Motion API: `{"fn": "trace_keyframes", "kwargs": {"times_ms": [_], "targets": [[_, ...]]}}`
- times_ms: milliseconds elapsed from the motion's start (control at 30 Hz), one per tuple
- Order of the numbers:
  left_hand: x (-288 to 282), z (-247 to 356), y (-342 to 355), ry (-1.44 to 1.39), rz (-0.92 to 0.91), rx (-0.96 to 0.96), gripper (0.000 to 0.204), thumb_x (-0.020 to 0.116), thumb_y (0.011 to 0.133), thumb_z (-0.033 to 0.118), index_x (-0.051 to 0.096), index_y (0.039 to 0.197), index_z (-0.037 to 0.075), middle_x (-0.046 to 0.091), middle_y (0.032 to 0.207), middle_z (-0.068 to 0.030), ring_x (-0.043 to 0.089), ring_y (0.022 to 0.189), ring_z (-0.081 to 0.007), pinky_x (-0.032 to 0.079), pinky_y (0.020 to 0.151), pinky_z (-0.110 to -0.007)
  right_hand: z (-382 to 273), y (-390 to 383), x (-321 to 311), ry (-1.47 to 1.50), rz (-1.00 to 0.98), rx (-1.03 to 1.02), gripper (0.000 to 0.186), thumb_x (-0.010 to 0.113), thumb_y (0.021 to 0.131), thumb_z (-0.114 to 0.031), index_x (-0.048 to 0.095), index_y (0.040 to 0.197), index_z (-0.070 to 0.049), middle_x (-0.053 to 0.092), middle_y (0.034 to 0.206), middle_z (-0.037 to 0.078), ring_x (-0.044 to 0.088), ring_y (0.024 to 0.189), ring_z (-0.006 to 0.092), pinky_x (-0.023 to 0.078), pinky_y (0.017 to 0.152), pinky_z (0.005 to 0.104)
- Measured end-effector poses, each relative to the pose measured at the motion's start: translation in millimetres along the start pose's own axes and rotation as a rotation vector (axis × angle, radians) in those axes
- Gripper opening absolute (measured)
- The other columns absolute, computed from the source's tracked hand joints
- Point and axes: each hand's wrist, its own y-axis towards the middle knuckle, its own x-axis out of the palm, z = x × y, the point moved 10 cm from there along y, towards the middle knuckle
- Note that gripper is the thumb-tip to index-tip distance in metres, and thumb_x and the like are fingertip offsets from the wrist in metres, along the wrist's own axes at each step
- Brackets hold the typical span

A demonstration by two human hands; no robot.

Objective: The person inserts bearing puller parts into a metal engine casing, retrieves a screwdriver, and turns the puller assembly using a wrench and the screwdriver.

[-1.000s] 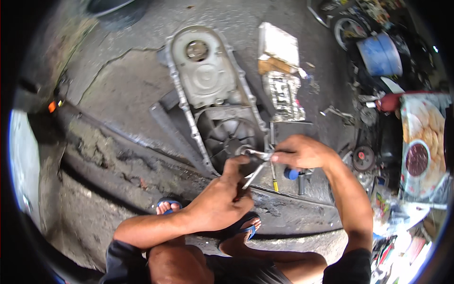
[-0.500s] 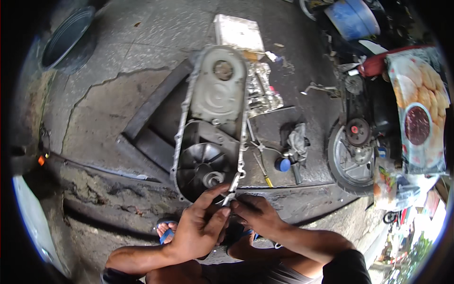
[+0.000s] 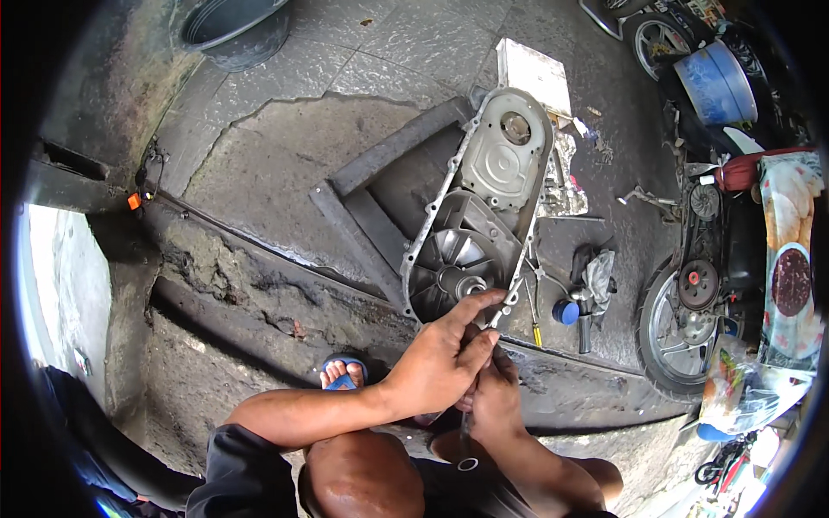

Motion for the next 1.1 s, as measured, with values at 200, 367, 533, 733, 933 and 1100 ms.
{"fn": "trace_keyframes", "kwargs": {"times_ms": [200, 367, 533, 733, 933, 1100], "targets": [[-8, 20, 10, 0.262, -0.085, 0.044, 0.043, 0.047, 0.106, 0.012, 0.038, 0.147, 0.002, 0.058, 0.076, -0.0044, 0.055, 0.054, -0.0094, 0.046, 0.049, -0.026, -66, 33, -28, -0.708, -0.34, 0.128, 0.033, 0.058, 0.104, -0.037, 0.067, 0.105, -0.005, 0.05, 0.064, -0.002, 0.044, 0.053, 0.0074, 0.035, 0.049, 0.0236], [6, 2, 28, 0.052, -0.186, -0.172, 0.031, 0.049, 0.107, 0.018, 0.047, 0.132, 0.0, 0.052, 0.063, -0.0002, 0.054, 0.052, -0.0101, 0.046, 0.048, -0.028, -126, 70, 10, -1.442, -0.586, 0.032, 0.034, 0.064, 0.101, -0.032, 0.074, 0.1, 0.001, 0.061, 0.064, 0.003, 0.054, 0.058, 0.0096, 0.044, 0.055, 0.0308], [3, 13, 33, 0.2, -0.092, 0.073, 0.031, 0.054, 0.106, 0.028, 0.054, 0.114, -0.002, 0.055, 0.062, -0.0098, 0.059, 0.056, -0.0193, 0.047, 0.056, -0.038, -134, 80, 12, -1.526, -0.618, 0.053, 0.03, 0.065, 0.098, -0.032, 0.075, 0.102, -0.004, 0.065, 0.067, 0.007, 0.059, 0.059, 0.0119, 0.047, 0.058, 0.0329], [-2, 9, 32, 0.087, -0.055, -0.007, 0.032, 0.056, 0.106, 0.028, 0.057, 0.114, -0.003, 0.057, 0.064, -0.012, 0.06, 0.06, -0.0177, 0.048, 0.06, -0.038, -128, 80, 11, -1.461, -0.656, -0.15, 0.023, 0.068, 0.095, -0.025, 0.075, 0.108, -0.007, 0.069, 0.073, 0.01, 0.067, 0.068, 0.0133, 0.051, 0.064, 0.0321], [1, 1, 25, 0.064, 0.096, 0.031, 0.027, 0.063, 0.102, 0.023, 0.059, 0.11, -0.002, 0.059, 0.069, -0.0137, 0.063, 0.064, -0.021, 0.049, 0.061, -0.036, -61, 17, -4, -1.092, -0.406, -0.313, 0.029, 0.064, 0.093, -0.011, 0.063, 0.119, 0.002, 0.067, 0.093, 0.009, 0.063, 0.081, 0.0207, 0.051, 0.068, 0.0332], [-2, 7, 28, 0.058, 0.054, -0.003, 0.03, 0.06, 0.102, 0.025, 0.055, 0.107, -0.004, 0.062, 0.074, -0.03, 0.064, 0.079, -0.0527, 0.05, 0.063, -0.051, -56, -23, 30, -1.382, -0.279, -0.798, 0.035, 0.071, 0.091, -0.019, 0.063, 0.118, 0.001, 0.068, 0.097, 0.016, 0.068, 0.083, 0.0309, 0.051, 0.067, 0.037]]}}
